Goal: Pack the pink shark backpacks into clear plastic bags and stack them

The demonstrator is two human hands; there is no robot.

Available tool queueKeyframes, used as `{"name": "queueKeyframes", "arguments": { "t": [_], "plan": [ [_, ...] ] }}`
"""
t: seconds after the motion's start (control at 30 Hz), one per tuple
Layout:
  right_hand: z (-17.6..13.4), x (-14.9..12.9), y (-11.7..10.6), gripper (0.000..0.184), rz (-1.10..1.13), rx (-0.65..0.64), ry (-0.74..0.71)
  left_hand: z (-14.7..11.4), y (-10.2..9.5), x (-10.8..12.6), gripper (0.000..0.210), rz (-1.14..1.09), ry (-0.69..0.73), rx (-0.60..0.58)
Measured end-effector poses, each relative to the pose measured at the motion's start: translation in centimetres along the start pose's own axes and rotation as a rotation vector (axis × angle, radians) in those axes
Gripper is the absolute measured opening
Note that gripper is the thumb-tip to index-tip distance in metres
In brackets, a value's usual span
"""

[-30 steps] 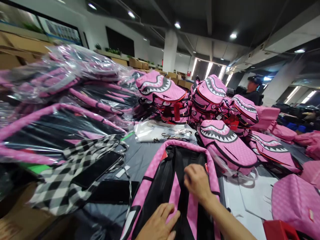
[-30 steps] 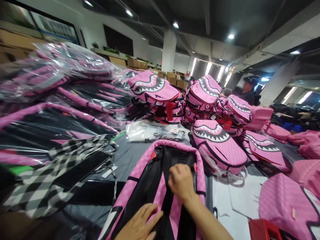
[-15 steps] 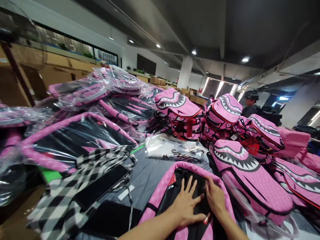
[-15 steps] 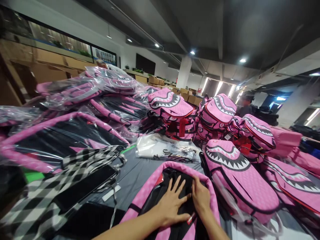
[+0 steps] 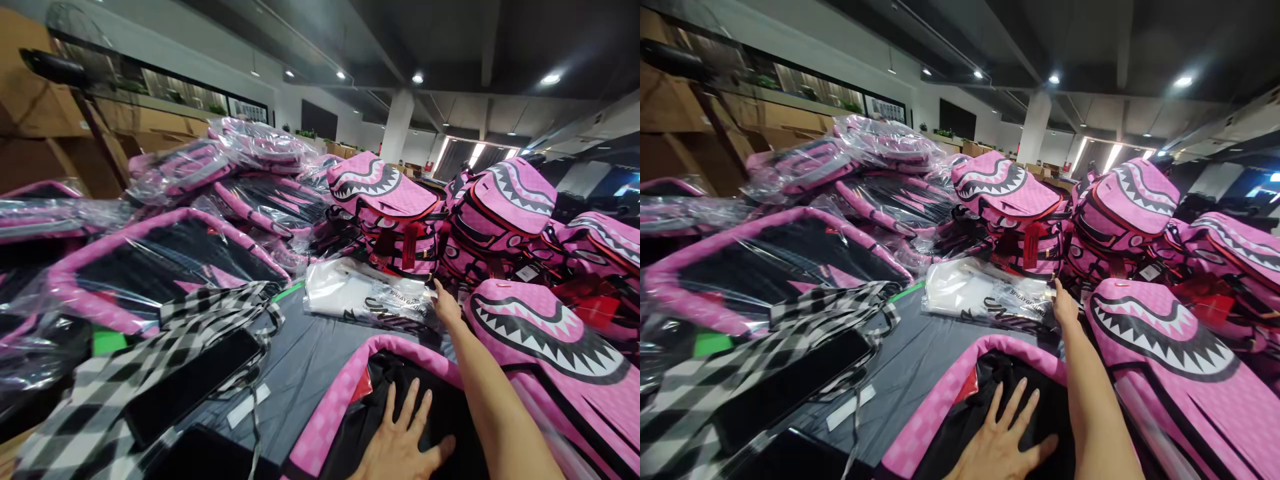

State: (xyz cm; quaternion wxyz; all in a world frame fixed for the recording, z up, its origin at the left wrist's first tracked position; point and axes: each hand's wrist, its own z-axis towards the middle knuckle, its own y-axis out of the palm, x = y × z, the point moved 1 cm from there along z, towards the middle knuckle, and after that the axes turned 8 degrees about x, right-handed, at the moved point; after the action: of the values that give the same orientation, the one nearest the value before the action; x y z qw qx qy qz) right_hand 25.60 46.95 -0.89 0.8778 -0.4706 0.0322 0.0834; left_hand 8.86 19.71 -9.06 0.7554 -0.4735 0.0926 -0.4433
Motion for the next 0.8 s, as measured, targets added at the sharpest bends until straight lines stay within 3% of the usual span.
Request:
{"name": "queueKeyframes", "arguments": {
  "t": [0.1,0.17,0.33,0.4,0.47,0.6,0.7,0.8],
  "plan": [
    [-0.7,0.0,-1.1,0.022,0.049,0.016,0.010,0.1,-0.1,0.1,0.050,-0.021,-0.011,-0.004],
    [-0.6,-0.2,-3.1,0.017,0.094,0.092,0.001,0.2,-0.3,0.1,0.049,-0.042,-0.027,-0.020],
    [-0.4,-1.0,-12.4,0.030,0.216,0.380,-0.065,0.4,-1.6,0.4,0.063,-0.096,-0.045,-0.039],
    [-2.6,-1.4,-16.6,0.028,0.271,0.400,-0.231,0.6,-2.7,0.8,0.074,-0.134,-0.068,-0.016],
    [-6.7,-1.6,-20.1,0.024,0.310,0.325,-0.482,0.9,-4.1,1.6,0.073,-0.202,-0.126,0.022],
    [-17.3,-1.5,-23.9,0.023,0.245,0.226,-0.848,1.0,-6.9,4.2,0.039,-0.569,-0.467,0.201],
    [-24.2,-2.4,-24.9,0.025,0.224,0.171,-1.038,-0.3,-7.9,7.0,0.054,-1.022,-0.824,0.270],
    [-29.1,-4.1,-24.8,0.026,0.217,0.196,-1.099,-2.4,-7.7,9.7,0.063,-1.250,-1.209,0.343]
  ]
}}
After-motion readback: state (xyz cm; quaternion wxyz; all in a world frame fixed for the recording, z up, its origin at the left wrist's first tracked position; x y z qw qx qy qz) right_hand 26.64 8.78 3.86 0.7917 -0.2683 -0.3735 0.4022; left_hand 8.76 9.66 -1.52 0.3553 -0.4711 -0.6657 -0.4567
